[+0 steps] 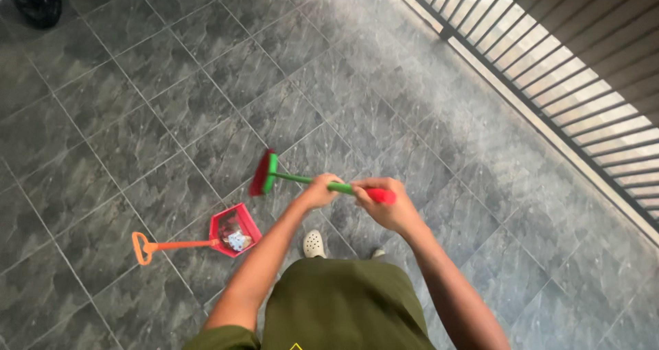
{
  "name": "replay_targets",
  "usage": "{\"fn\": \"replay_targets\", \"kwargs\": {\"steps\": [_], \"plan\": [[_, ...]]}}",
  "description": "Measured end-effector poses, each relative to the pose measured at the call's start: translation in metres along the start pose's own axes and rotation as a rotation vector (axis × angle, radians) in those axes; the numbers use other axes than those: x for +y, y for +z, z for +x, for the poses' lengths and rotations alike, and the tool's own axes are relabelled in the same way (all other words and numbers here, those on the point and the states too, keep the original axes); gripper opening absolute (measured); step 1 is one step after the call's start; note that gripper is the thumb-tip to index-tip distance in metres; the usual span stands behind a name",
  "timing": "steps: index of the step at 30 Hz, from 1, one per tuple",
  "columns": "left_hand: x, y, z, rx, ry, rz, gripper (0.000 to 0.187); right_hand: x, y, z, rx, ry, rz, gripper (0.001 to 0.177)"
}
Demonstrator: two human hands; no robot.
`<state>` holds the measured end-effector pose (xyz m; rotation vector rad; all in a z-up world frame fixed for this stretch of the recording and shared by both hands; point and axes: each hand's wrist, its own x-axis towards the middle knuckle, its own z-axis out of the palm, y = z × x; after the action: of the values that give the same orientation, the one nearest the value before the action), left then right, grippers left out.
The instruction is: The person sweeps debris on a tiled floor using a broom with a green handle and a red brush. They then use a red and orange dustpan to collect the gathered material.
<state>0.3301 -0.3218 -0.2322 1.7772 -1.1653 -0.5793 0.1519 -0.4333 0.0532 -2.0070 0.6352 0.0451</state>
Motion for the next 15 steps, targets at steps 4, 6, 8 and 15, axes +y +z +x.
{"fn": "replay_targets", "kwargs": {"steps": [4, 6, 8, 15], "plan": [[0.077, 0.038, 0.007, -0.109, -0.080, 0.083, 0.008, 0.015, -0.059, -0.059, 0.063, -0.044, 0.302, 0.028], [0.112, 0.051, 0.011, -0.103, -0.052, 0.151, 0.006, 0.027, -0.078, -0.082, 0.103, -0.039, 0.381, 0.028], [0.132, 0.053, 0.004, -0.080, -0.028, 0.200, 0.007, 0.044, -0.088, -0.104, 0.128, -0.126, 0.488, 0.026], [0.081, 0.031, -0.027, 0.125, -0.358, 0.546, 0.023, 0.128, 0.026, -0.057, 0.126, -0.387, 0.724, 0.023]]}}
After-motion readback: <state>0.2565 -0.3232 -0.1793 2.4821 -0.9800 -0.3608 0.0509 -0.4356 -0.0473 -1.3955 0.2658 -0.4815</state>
